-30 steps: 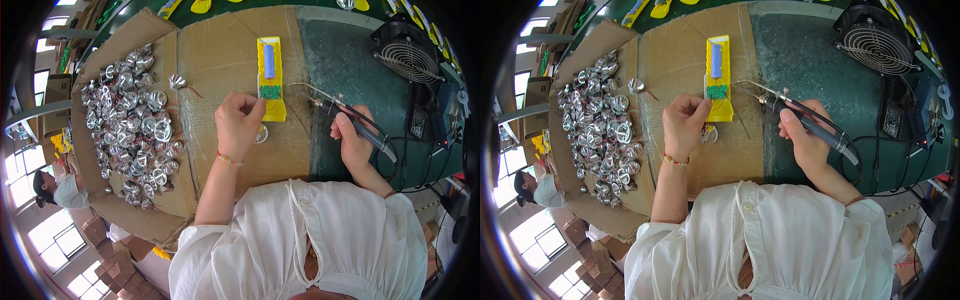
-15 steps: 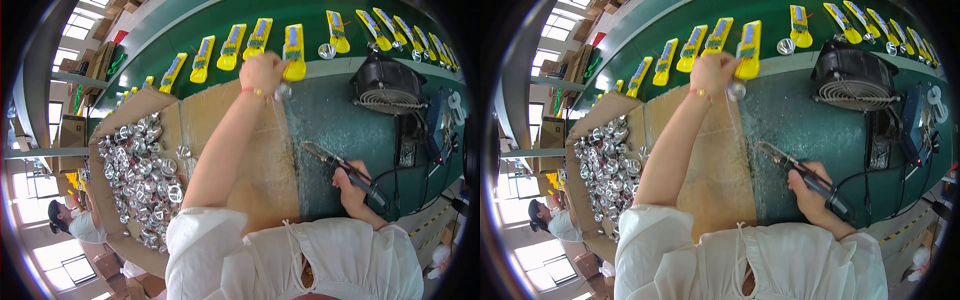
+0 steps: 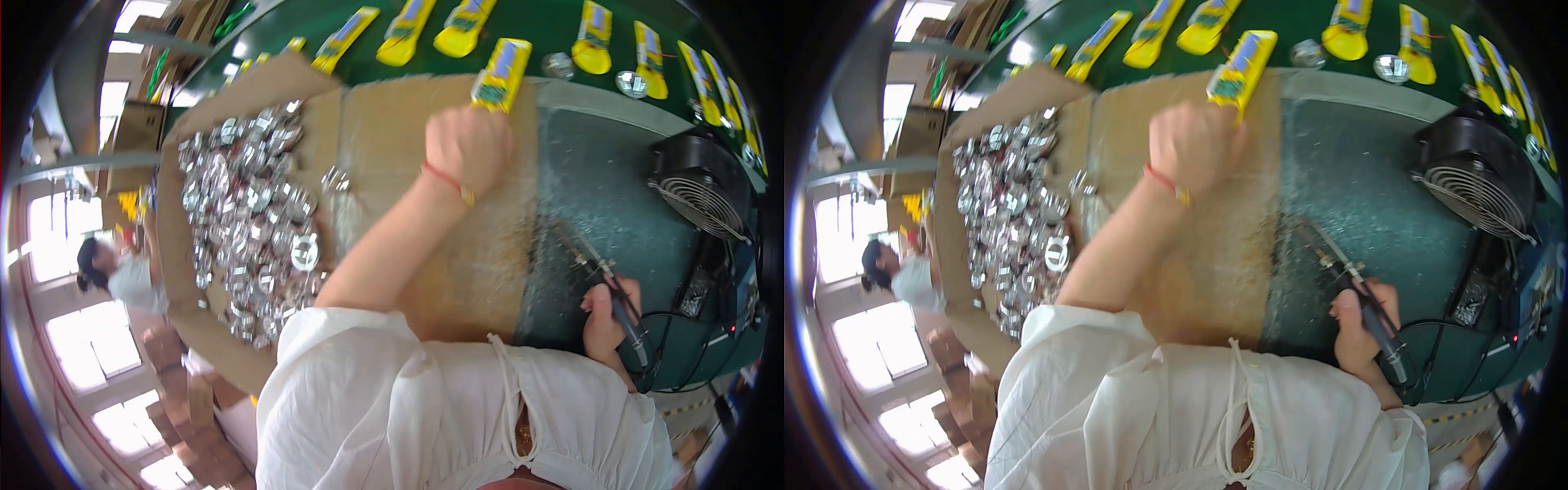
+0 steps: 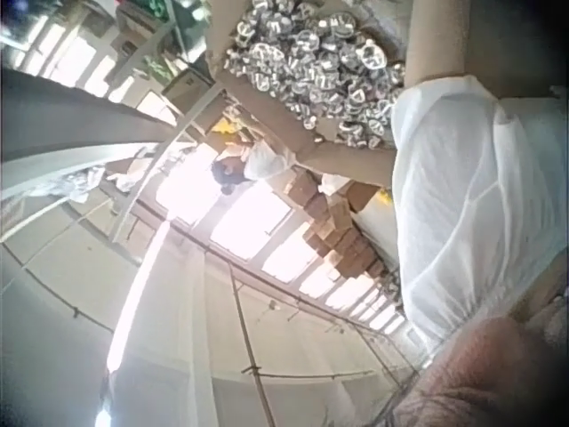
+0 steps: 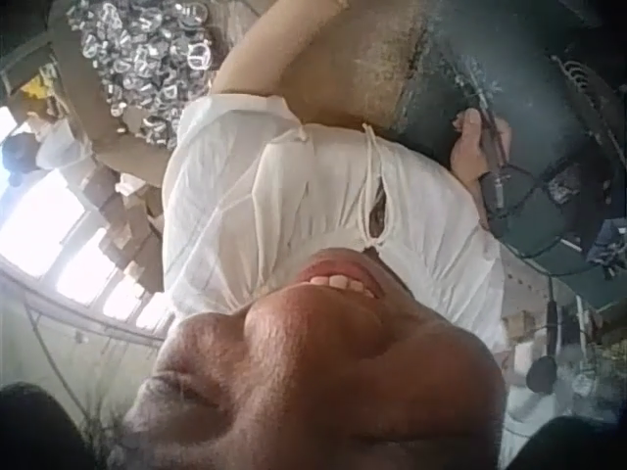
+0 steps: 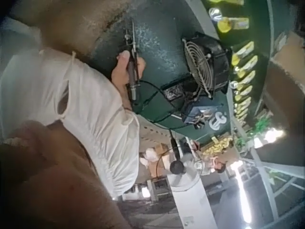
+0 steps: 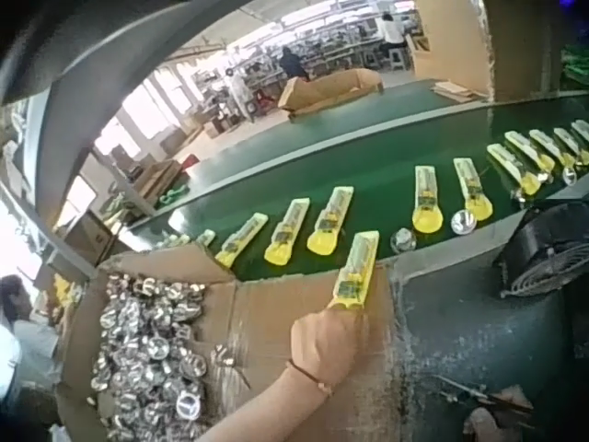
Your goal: Soldering wires onto circuit boards and assembling them into flashlight housings.
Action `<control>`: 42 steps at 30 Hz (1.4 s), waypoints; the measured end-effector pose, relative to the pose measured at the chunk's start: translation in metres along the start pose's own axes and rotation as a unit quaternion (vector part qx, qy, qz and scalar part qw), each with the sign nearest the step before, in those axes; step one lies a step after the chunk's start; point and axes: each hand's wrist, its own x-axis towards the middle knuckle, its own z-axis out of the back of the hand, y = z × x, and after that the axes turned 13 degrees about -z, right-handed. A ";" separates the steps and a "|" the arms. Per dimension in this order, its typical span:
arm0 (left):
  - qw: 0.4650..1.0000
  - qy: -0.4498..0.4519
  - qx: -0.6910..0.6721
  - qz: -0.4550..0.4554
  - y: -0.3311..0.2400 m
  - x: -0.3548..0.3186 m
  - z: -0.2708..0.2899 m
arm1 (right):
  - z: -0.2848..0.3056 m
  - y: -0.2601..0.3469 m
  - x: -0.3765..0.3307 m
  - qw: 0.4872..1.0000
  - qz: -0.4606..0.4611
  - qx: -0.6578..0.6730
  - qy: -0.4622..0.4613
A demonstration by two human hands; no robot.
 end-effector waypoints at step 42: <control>0.753 -0.152 -0.566 0.297 -0.040 -0.172 0.004 | -0.047 0.029 -0.030 0.983 0.103 -0.119 0.099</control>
